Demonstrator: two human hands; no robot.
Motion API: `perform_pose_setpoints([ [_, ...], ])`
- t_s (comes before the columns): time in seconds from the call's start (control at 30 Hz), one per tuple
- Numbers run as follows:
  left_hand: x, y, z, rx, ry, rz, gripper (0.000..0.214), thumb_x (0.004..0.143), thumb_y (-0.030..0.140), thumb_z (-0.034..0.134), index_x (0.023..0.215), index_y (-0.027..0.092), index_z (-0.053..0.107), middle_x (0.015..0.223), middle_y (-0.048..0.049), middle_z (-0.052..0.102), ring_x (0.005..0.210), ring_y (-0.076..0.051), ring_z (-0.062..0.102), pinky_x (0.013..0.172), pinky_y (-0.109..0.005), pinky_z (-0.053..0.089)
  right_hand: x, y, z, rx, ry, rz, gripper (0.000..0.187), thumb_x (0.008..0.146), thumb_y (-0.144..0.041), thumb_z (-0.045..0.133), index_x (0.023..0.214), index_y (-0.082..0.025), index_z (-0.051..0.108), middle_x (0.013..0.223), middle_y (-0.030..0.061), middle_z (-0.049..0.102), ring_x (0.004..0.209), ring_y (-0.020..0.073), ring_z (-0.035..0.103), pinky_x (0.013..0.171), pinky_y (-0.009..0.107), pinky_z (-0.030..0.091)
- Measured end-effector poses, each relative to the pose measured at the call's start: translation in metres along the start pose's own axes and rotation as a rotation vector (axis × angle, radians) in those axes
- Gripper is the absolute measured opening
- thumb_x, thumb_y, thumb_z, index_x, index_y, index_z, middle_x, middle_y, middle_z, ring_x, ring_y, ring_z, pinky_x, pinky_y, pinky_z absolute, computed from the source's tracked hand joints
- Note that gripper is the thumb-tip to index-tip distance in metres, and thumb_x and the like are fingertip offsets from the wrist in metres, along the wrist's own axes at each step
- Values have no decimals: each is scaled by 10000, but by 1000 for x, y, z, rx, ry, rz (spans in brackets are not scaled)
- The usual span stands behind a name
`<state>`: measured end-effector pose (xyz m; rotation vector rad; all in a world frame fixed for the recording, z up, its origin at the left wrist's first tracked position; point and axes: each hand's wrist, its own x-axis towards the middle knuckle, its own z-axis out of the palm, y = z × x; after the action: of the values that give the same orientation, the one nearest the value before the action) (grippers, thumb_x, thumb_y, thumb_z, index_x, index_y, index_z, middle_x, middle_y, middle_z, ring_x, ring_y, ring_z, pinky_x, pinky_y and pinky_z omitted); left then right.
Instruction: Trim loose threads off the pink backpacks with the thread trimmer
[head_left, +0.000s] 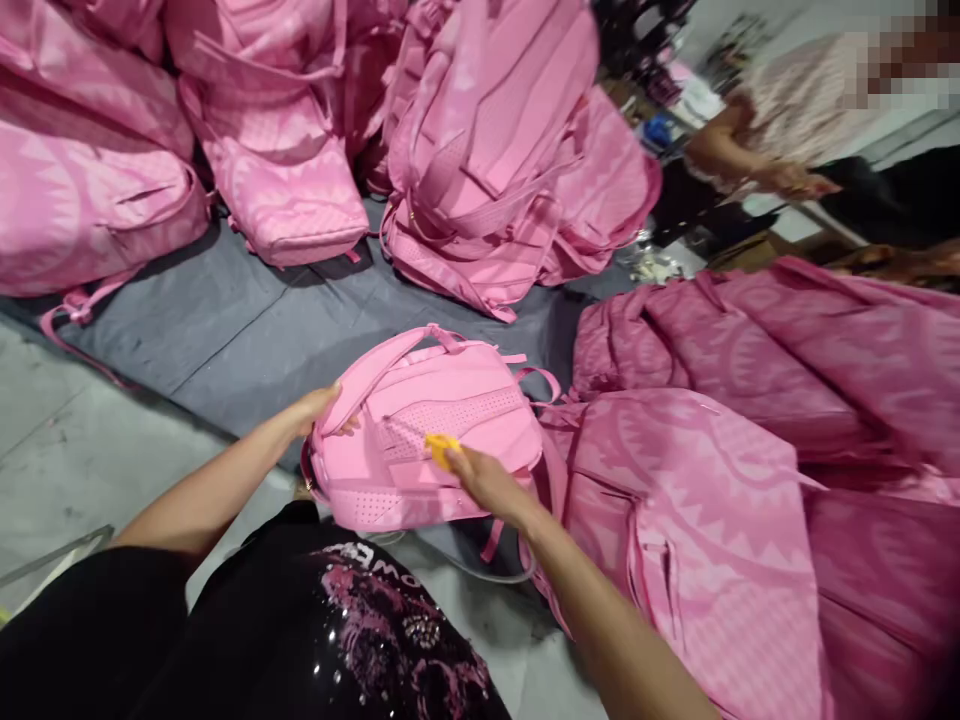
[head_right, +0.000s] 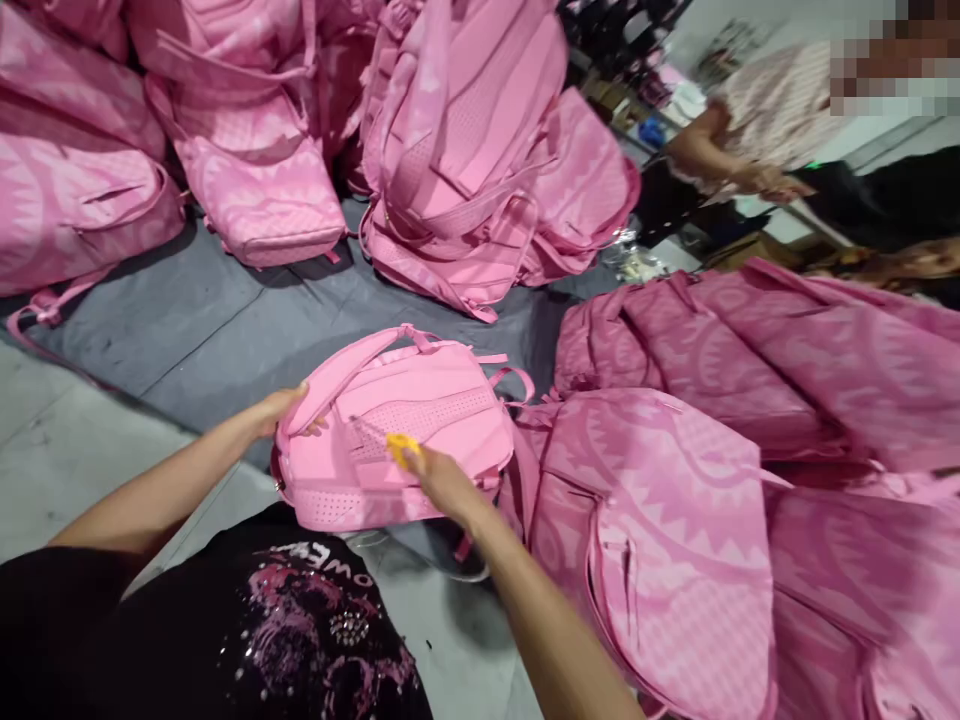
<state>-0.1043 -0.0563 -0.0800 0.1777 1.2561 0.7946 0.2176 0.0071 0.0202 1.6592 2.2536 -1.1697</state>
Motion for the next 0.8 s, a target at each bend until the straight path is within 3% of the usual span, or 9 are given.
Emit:
perform_pose_setpoints([
  [0.1, 5, 6, -1, 13, -22, -94, 596, 1027, 453, 244, 1108, 1, 624, 707, -206, 731, 527, -244, 700, 471, -286, 555, 5, -13, -1, -20, 65, 73, 553, 1016, -518, 312, 1222, -130, 648, 1055, 153, 725, 1009, 262, 664, 874, 346, 494],
  [0.2, 8, 6, -4, 26, -39, -107, 590, 1027, 451, 249, 1076, 11, 638, 685, -199, 723, 526, -247, 695, 478, -294, 546, 17, -31, -8, -57, -26, -12, 530, 996, -544, 365, 1143, -136, 670, 996, 130, 731, 955, 248, 668, 833, 328, 500],
  [0.3, 7, 1, -3, 94, -29, -24, 546, 1014, 468, 324, 1038, 29, 647, 668, -190, 713, 505, -244, 674, 502, -314, 538, 20, -50, -14, -75, 97, -8, 530, 1020, -500, 318, 1196, -125, 648, 1023, 133, 726, 932, 230, 663, 816, 310, 485],
  [0.37, 4, -5, 5, 203, -2, 94, 529, 999, 496, 375, 1112, 49, 635, 707, -176, 718, 532, -232, 670, 563, -334, 549, 14, -58, -18, -67, 19, -28, 528, 1022, -500, 320, 1219, -134, 646, 1016, 120, 727, 877, 212, 661, 784, 292, 480],
  [0.47, -6, -19, 28, 644, 139, 384, 548, 950, 520, 501, 1354, 152, 554, 1071, -187, 713, 912, -288, 707, 866, -442, 546, -5, -53, -30, -98, -64, -7, 533, 1024, -500, 322, 1181, -123, 666, 950, 111, 730, 780, 193, 649, 707, 267, 472],
  [0.6, -26, -48, 60, 1325, 277, 700, 643, 902, 475, 607, 1486, 257, 450, 1603, -192, 274, 1456, -473, 258, 1142, -649, 236, -39, -16, -58, -205, 12, 155, 527, 1025, -502, 345, 1155, -117, 681, 907, 116, 730, 801, 211, 669, 717, 271, 474],
  [0.67, -38, -68, 73, 1447, 216, 822, 635, 940, 465, 546, 1520, 255, 394, 1654, -179, 131, 1505, -454, 126, 1164, -653, 171, -57, 8, -69, -257, 2, 258, 519, 1021, -507, 365, 1145, -124, 693, 917, 126, 733, 845, 235, 681, 735, 285, 480],
  [0.73, -49, -91, 86, 1531, 40, 931, 718, 930, 498, 554, 1557, 253, 306, 1662, -176, 109, 1518, -407, 128, 1180, -615, 180, -72, 28, -72, -321, 91, 369, 505, 1023, -487, 373, 1170, -117, 683, 952, 146, 735, 889, 255, 686, 762, 303, 482],
  [0.8, -57, -112, 99, 1660, -161, 945, 877, 840, 490, 687, 1569, 241, 268, 1657, -186, 137, 1507, -397, 179, 1173, -591, 224, -84, 44, -69, -324, 57, 368, 465, 1018, -466, 403, 1166, -129, 687, 987, 143, 739, 918, 253, 687, 787, 302, 482],
])
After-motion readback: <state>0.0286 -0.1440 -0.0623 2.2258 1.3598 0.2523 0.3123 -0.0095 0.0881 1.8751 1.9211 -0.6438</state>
